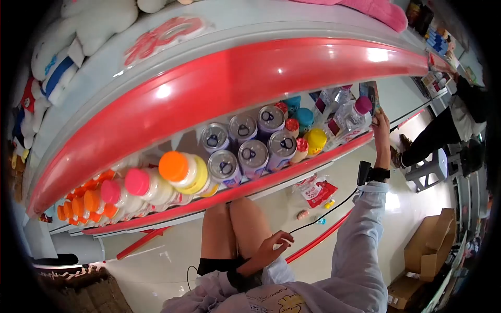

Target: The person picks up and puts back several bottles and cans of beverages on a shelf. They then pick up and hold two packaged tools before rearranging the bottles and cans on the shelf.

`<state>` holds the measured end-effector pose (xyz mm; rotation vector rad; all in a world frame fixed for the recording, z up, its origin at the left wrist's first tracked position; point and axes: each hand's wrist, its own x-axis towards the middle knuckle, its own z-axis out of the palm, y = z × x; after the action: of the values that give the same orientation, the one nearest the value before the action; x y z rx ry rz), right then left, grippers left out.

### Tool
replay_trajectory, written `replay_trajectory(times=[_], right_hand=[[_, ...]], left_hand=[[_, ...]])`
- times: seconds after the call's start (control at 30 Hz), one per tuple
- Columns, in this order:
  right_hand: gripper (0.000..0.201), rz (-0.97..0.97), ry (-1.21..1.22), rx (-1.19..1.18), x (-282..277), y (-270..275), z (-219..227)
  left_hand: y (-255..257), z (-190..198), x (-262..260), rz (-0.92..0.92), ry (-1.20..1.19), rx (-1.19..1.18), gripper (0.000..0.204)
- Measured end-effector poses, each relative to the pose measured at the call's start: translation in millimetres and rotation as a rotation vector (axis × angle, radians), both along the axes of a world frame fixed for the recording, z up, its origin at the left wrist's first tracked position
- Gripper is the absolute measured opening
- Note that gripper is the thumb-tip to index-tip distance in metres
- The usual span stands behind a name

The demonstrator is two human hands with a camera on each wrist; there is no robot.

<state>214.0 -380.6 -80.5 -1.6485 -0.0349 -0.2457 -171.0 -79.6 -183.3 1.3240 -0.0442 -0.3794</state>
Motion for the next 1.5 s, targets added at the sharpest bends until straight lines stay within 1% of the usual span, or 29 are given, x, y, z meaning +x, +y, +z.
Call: replay_trajectory(times=[0.03,0.07,0.1,0.13,0.27,0.4,0.5,0.63,0.7,0.8,1.1,1.2,1.3,1.5], right_hand=[[0.05,0.014,0.022,-0.019,2,17,10],[0.051,0.035,-0.047,-0.042,12,25,8],[0.051,0.056,-0.115,-0.066,19,31,5],[0.051,0.078,-0.18,-0.088,24,39,1],[0.051,0.096,-0.262,-0.205,10,55,-20],[0.051,0.099,-0.274,-0.25,6,48,-36],[0.051,0.106,-0.274,-0.257,9,43,-42],[0.051,0.113,-0.276,-0.269,12,39,-46],[0.05,0.117,-0.276,-0.271,12,37,-46],[0.05,0.121,-0.276,-0.276,12,36,-49],[0.05,0.131,-0.276,-0.283,13,36,-49],[0.05,0.131,-0.275,-0.284,12,36,-49],[0.049,0.127,-0.268,-0.286,9,33,-49],[0.049,0.117,-0.26,-0.289,6,28,-46]], left_hand=[[-2,-9,-6,0.013,0.012,-0.004,0.017],[-2,-15,-7,0.026,0.022,-0.007,0.017],[-1,-14,-6,0.018,-0.027,0.054,0.016],[-1,-15,-5,0.028,-0.02,0.052,0.016],[-3,-17,3,0.052,0.035,0.035,0.015],[-6,-30,3,0.111,0.079,-0.036,0.015],[-6,-38,1,0.12,0.1,-0.033,0.014],[-7,-38,0,0.135,0.15,-0.045,0.015],[-7,-38,0,0.152,0.174,-0.075,0.018],[-5,-33,3,0.105,0.1,0.033,0.014],[-7,-34,1,0.133,0.147,-0.019,0.014],[-5,-34,0,0.155,0.157,-0.062,0.019],[-6,-38,-2,0.175,0.172,-0.104,0.019],[-6,-37,-3,0.143,0.152,-0.081,0.02]])
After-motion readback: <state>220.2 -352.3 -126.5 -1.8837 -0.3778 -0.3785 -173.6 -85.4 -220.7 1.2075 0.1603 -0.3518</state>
